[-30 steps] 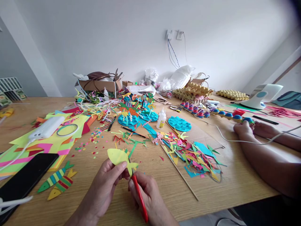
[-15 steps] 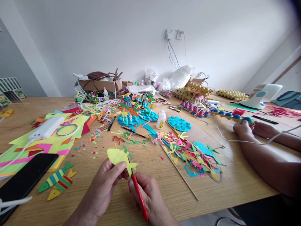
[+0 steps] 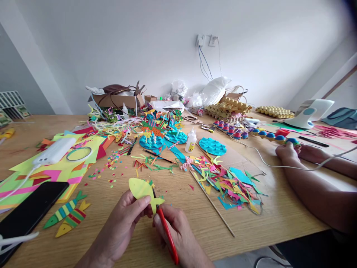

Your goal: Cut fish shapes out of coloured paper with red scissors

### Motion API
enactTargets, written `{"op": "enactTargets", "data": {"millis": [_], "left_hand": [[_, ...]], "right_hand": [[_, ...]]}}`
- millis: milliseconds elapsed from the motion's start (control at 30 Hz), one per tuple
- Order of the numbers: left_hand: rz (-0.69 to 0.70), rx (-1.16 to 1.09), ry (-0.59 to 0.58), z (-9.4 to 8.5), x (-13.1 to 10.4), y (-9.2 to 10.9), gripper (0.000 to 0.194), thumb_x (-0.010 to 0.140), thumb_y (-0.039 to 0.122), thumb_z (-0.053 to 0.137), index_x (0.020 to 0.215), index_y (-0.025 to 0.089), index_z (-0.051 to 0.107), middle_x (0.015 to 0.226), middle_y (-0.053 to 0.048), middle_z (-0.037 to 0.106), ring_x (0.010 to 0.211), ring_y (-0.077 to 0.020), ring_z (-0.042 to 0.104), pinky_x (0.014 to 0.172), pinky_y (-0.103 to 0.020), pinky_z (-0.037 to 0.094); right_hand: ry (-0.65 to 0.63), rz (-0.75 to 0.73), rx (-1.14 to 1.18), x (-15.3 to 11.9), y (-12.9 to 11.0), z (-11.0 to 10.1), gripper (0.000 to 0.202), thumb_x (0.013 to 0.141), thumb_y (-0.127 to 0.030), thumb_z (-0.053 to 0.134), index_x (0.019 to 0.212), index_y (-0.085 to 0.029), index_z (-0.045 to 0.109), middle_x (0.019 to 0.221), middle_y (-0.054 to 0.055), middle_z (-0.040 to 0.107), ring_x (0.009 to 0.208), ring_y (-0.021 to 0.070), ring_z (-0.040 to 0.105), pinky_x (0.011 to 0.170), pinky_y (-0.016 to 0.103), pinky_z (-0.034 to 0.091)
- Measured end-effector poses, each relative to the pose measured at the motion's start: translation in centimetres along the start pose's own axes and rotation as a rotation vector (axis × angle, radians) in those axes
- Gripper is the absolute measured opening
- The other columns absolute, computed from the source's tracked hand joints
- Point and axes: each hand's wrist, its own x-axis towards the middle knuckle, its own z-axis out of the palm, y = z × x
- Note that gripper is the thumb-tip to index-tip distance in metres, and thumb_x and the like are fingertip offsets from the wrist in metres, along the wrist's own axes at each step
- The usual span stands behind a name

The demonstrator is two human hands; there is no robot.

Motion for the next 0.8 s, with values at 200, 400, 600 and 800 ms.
{"op": "enactTargets", "data": {"millis": [200,400,600,800], "left_hand": [[-0.013,0.002,-0.004,0.08,-0.17,0.04,0.01,0.067,0.025,0.068,0.065,0.018,0.061,0.059,0.002,0.06,0.059,-0.0127,0.053,0.06,-0.024,0.044],[-0.021,0.013,0.0,0.2,-0.1,0.13,0.012,0.065,0.027,0.069,0.063,0.017,0.062,0.058,0.002,0.06,0.058,-0.013,0.053,0.06,-0.025,0.044],[-0.034,0.042,0.034,0.14,-0.03,0.23,0.013,0.063,0.027,0.07,0.066,0.017,0.061,0.06,0.002,0.061,0.06,-0.0137,0.052,0.06,-0.026,0.044],[-0.021,0.098,0.003,-0.15,-0.13,0.71,0.011,0.064,0.026,0.069,0.064,0.018,0.061,0.06,0.002,0.059,0.059,-0.0139,0.051,0.059,-0.027,0.044]], "right_hand": [[0.016,-0.006,-0.009,0.0,0.3,0.0,0.047,0.083,-0.059,0.036,0.064,-0.017,0.045,0.055,-0.004,0.034,0.051,0.0087,0.032,0.046,0.019,0.027],[0.016,-0.006,-0.012,0.06,0.36,-0.03,0.048,0.082,-0.06,0.036,0.062,-0.018,0.043,0.054,-0.005,0.031,0.051,0.0086,0.031,0.045,0.019,0.028],[0.025,-0.005,-0.026,0.07,-0.07,-0.24,0.045,0.083,-0.056,0.038,0.058,-0.019,0.038,0.054,-0.005,0.029,0.051,0.0085,0.03,0.046,0.019,0.026],[0.019,-0.022,-0.092,-0.12,-0.25,-0.39,0.042,0.085,-0.047,0.041,0.055,-0.017,0.038,0.054,-0.006,0.027,0.05,0.0073,0.027,0.045,0.02,0.023]]}}
